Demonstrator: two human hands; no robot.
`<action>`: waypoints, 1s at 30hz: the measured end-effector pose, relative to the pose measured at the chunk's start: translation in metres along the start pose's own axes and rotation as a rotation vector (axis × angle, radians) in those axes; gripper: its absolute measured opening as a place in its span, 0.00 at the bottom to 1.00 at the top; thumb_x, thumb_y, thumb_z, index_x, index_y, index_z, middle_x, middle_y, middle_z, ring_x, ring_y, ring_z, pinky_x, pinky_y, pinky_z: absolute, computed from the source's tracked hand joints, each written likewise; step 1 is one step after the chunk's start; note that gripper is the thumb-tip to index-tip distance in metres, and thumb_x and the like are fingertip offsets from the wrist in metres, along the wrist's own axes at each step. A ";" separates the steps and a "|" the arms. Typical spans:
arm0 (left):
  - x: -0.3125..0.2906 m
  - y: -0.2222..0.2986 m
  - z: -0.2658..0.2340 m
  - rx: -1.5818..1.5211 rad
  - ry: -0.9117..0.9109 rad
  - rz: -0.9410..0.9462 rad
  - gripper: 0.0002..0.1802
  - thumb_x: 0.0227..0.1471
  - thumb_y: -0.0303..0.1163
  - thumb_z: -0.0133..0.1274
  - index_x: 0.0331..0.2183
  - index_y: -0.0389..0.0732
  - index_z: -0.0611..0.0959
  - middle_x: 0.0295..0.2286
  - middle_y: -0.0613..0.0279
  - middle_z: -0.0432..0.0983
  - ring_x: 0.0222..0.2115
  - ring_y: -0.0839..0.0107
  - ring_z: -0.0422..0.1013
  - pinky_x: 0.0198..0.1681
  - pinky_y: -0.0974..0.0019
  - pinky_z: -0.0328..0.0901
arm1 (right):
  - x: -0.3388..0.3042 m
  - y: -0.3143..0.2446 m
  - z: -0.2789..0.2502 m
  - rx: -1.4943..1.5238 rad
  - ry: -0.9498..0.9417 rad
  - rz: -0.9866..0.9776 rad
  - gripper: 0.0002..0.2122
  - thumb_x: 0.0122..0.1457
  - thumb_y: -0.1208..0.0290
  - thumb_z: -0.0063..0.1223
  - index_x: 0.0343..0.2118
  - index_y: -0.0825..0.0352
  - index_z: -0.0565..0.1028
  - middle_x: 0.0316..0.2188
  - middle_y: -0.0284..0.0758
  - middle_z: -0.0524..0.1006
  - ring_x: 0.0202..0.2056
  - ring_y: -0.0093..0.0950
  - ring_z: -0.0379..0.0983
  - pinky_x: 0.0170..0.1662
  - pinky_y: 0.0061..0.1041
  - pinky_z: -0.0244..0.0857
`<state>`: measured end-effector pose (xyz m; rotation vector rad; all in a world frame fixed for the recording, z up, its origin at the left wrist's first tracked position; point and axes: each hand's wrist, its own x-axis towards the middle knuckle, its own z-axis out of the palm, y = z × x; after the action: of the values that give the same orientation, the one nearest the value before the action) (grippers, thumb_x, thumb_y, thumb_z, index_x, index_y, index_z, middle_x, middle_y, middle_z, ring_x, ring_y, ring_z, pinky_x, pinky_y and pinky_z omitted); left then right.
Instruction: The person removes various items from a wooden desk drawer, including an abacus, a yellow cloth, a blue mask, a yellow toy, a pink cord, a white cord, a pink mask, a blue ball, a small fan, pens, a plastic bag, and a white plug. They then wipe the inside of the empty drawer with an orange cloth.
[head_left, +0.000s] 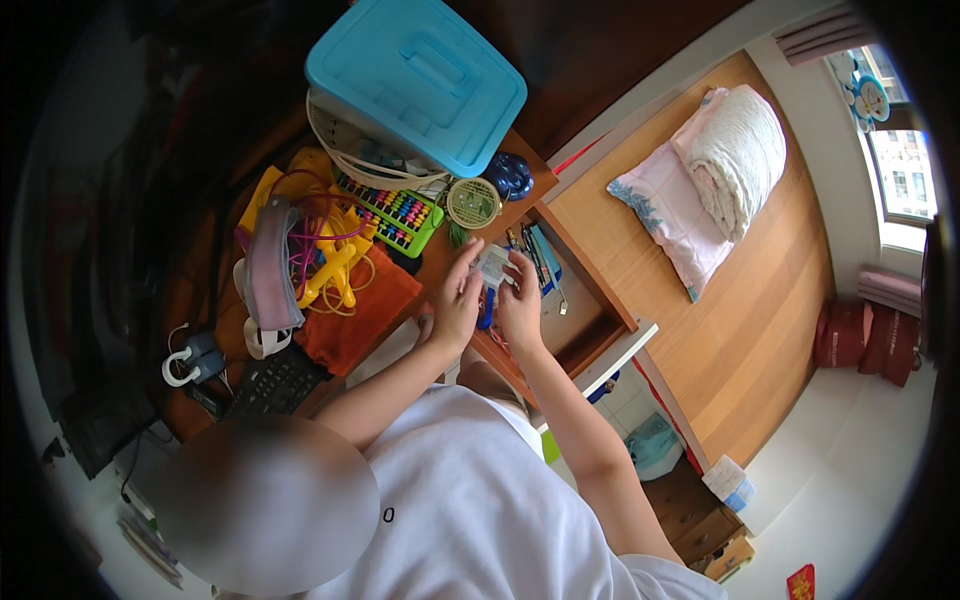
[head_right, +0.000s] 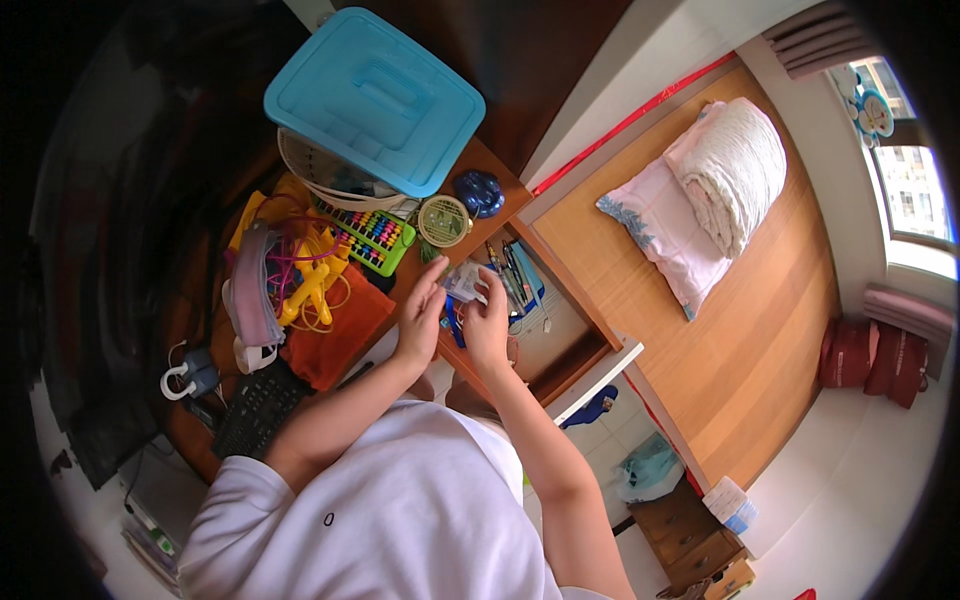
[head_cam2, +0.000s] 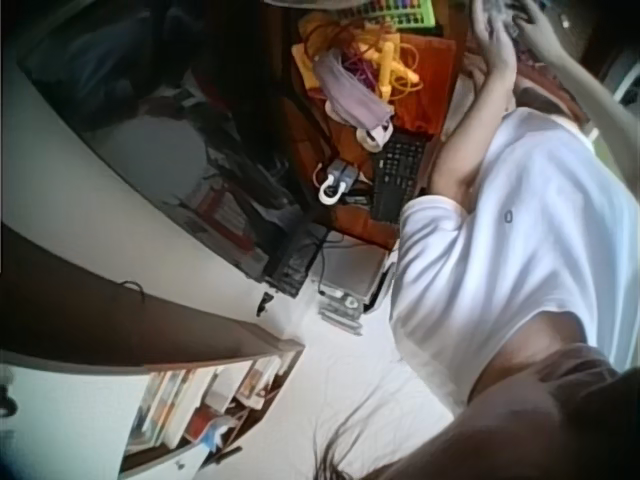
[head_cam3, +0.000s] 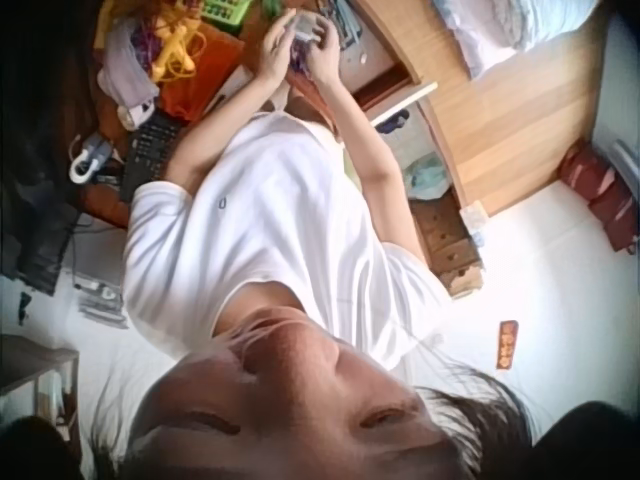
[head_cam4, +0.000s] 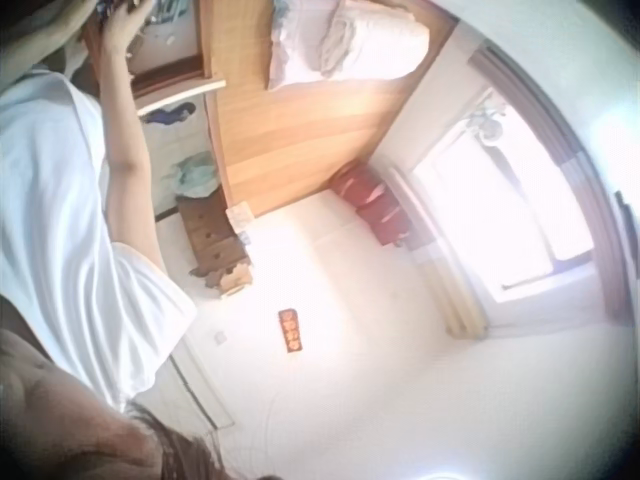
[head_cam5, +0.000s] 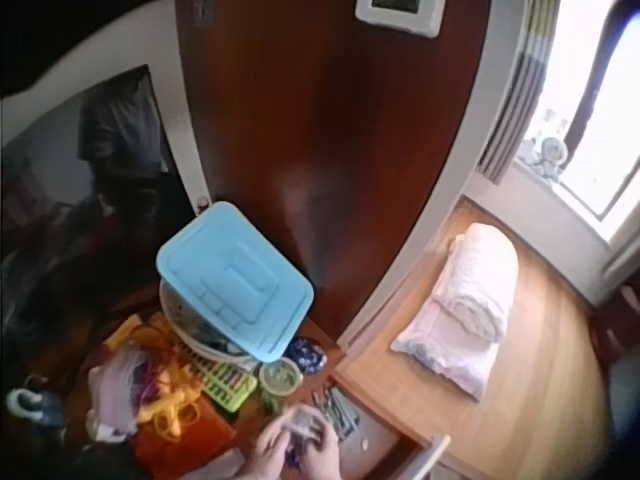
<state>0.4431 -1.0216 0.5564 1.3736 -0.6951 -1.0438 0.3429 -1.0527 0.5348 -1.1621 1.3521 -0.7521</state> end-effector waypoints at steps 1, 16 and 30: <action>-0.004 -0.006 0.004 0.009 -0.045 -0.095 0.22 0.52 0.20 0.38 0.51 0.33 0.67 0.51 0.51 0.63 0.53 0.65 0.58 0.55 0.68 0.51 | -0.004 0.018 -0.006 -0.024 0.021 0.037 0.21 0.50 0.86 0.39 0.50 0.69 0.63 0.45 0.40 0.69 0.46 0.30 0.67 0.47 0.25 0.62; -0.005 -0.138 0.068 0.023 -0.008 -0.822 0.25 0.53 0.29 0.41 0.54 0.38 0.64 0.51 0.59 0.62 0.52 0.71 0.58 0.51 0.71 0.52 | 0.018 0.123 -0.077 -0.499 0.194 0.224 0.18 0.48 0.80 0.42 0.45 0.67 0.68 0.42 0.47 0.70 0.44 0.44 0.66 0.48 0.35 0.60; 0.029 -0.142 0.118 0.034 0.026 -0.666 0.24 0.50 0.22 0.38 0.52 0.36 0.65 0.48 0.55 0.65 0.48 0.66 0.62 0.51 0.69 0.55 | 0.080 0.126 -0.081 -0.517 0.130 0.151 0.23 0.45 0.79 0.46 0.49 0.66 0.66 0.45 0.50 0.69 0.47 0.48 0.63 0.50 0.39 0.59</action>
<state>0.3245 -1.0842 0.4270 1.6930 -0.2255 -1.5294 0.2486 -1.1048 0.4028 -1.4050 1.7870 -0.3791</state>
